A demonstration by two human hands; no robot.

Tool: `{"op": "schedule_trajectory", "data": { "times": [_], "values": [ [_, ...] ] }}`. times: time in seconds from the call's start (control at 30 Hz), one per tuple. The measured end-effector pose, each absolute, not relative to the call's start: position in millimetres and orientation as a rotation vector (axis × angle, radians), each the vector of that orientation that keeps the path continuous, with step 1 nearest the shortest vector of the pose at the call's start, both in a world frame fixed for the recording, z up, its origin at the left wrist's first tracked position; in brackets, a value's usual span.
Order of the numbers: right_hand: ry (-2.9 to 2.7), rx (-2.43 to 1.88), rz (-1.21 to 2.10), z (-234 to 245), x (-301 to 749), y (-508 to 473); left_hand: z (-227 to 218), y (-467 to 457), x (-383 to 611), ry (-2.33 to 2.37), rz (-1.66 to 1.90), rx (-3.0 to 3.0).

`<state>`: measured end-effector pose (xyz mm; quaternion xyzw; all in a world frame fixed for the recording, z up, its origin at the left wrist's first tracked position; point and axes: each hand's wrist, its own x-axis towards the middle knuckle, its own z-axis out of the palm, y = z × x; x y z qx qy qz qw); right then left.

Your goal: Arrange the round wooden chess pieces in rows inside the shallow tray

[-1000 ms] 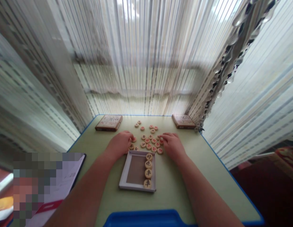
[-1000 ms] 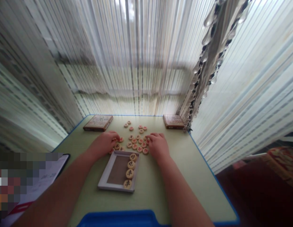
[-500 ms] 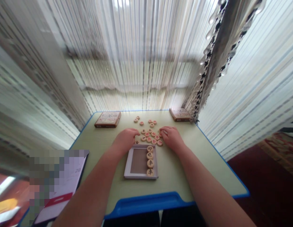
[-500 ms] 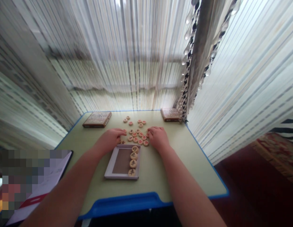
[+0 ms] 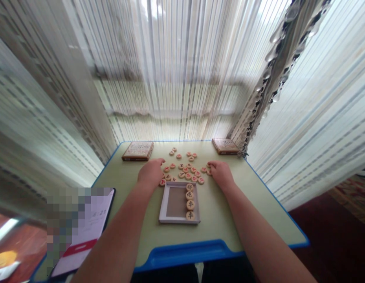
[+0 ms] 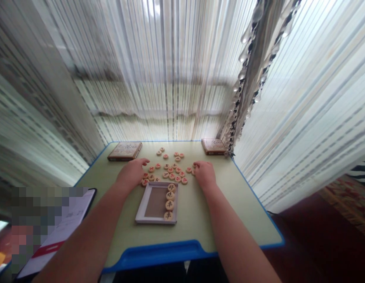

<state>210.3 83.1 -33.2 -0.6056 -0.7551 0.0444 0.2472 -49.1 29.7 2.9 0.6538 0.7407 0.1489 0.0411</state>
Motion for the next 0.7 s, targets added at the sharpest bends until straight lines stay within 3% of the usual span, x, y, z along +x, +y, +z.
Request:
{"op": "schedule_trajectory", "data": {
  "times": [0.3, 0.5, 0.7],
  "values": [
    [-1.881, -1.871, 0.096, -13.4, 221.4, 68.1, 10.5, 23.8, -41.6, 2.253, 0.561, 2.077],
    [-1.922, -1.205, 0.494, 1.9, 189.3, -29.1, 12.8, 21.1, -37.7, 2.210, 0.537, 2.093],
    [-1.992, -0.998, 0.430, -22.6, 173.8, -88.1, 14.8, 18.3, -31.9, 2.159, 0.522, 2.134]
  ]
}}
